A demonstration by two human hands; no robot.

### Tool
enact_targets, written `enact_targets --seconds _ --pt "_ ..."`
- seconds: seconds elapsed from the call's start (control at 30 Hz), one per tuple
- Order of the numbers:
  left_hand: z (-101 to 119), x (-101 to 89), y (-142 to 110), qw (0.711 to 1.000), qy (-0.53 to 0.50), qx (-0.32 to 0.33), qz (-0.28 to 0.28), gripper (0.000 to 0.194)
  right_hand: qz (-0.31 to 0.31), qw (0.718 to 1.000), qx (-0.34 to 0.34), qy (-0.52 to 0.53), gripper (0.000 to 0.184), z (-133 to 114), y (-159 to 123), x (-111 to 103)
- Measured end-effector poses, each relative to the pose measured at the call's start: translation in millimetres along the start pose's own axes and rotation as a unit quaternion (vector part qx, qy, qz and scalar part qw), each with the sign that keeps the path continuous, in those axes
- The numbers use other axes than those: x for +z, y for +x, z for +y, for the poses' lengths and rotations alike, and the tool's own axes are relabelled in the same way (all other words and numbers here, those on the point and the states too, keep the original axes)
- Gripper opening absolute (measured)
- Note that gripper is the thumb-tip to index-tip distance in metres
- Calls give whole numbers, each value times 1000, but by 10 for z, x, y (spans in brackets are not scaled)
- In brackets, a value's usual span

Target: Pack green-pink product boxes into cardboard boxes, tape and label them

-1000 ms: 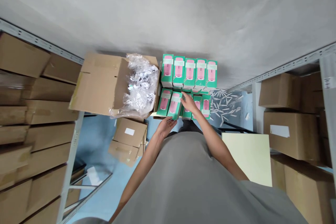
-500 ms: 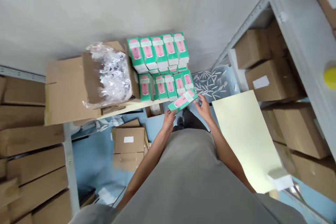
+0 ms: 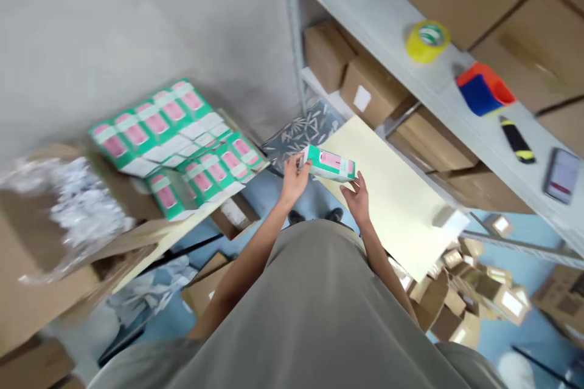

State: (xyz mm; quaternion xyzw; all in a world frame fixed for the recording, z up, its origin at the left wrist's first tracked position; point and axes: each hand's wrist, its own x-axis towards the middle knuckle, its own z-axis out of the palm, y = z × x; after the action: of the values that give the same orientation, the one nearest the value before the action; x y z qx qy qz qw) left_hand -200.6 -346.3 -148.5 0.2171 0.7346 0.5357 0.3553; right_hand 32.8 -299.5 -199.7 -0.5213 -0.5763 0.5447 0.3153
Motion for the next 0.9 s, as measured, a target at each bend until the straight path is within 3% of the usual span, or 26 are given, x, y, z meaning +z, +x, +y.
enact_targets --seconds 0.13,0.23,0.4,0.5,0.63,0.77,0.9 --pt "388 842 56 984 127 119 -48 27 44 996 -46 -69 98 35 49 -644" --pt "642 1433 0 956 199 201 -83 26 70 981 -57 -172 100 65 25 -989" --pt "826 2162 -92 906 272 273 -176 37 162 954 -14 -253 96 137 -56 -1422" --pt "796 2417 -31 897 270 276 -216 40 194 960 38 -199 88 163 -79 -1685" --pt "750 2621 172 899 204 276 -272 38 152 979 135 11 79 92 -91 -1867" --pt "788 2759 388 912 104 208 -338 38 125 950 200 204 73 -135 -104 -1782" --pt "860 2778 515 913 15 128 -386 57 128 920 222 296 67 -385 -111 -1632"
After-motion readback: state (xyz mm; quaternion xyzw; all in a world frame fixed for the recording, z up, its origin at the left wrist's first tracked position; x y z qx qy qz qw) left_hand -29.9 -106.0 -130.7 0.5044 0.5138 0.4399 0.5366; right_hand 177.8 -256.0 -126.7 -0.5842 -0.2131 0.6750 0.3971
